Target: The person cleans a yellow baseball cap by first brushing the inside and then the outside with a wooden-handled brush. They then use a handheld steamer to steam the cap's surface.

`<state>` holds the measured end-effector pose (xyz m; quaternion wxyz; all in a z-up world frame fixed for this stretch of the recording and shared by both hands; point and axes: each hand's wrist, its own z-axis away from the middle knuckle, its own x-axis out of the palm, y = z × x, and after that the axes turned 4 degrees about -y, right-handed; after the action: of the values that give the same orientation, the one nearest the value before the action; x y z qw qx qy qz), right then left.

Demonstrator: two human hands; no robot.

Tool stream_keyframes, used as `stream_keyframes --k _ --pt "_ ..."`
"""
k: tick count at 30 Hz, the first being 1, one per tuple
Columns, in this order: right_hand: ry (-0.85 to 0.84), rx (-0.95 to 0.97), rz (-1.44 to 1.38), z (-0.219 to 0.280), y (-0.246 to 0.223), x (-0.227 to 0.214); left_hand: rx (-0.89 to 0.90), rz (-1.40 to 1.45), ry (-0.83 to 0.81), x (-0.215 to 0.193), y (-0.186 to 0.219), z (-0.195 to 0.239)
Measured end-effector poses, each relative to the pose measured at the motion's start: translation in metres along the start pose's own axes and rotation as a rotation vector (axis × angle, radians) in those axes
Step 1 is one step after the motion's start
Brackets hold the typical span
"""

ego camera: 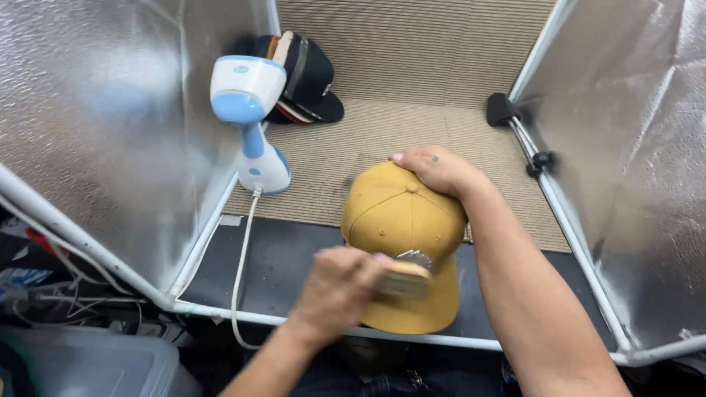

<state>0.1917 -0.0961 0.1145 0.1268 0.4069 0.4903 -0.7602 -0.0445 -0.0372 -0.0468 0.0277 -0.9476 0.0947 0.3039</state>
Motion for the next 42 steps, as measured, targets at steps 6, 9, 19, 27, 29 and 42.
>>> stream_keyframes --k 6,9,19,27,29,42 --pt "-0.030 -0.006 0.042 -0.007 0.001 -0.001 -0.341 -0.148 0.028 -0.019 -0.062 0.069" --pt "-0.046 0.027 0.092 -0.006 -0.004 0.000 -0.081 -0.072 0.063 -0.032 0.004 0.010" --pt "0.047 -0.066 0.010 -0.006 0.011 0.002 -0.172 -0.056 0.186 0.018 -0.052 0.014" --pt "0.038 -0.071 0.049 -0.039 0.026 0.002 -0.270 0.014 0.231 -0.013 0.003 -0.046" --pt "0.025 -0.041 0.038 -0.032 0.029 0.008 -0.422 0.046 0.226 0.003 -0.020 -0.041" --pt "0.058 -0.142 -0.014 -0.049 0.048 0.002 -0.283 -0.132 0.088 -0.015 0.030 -0.095"
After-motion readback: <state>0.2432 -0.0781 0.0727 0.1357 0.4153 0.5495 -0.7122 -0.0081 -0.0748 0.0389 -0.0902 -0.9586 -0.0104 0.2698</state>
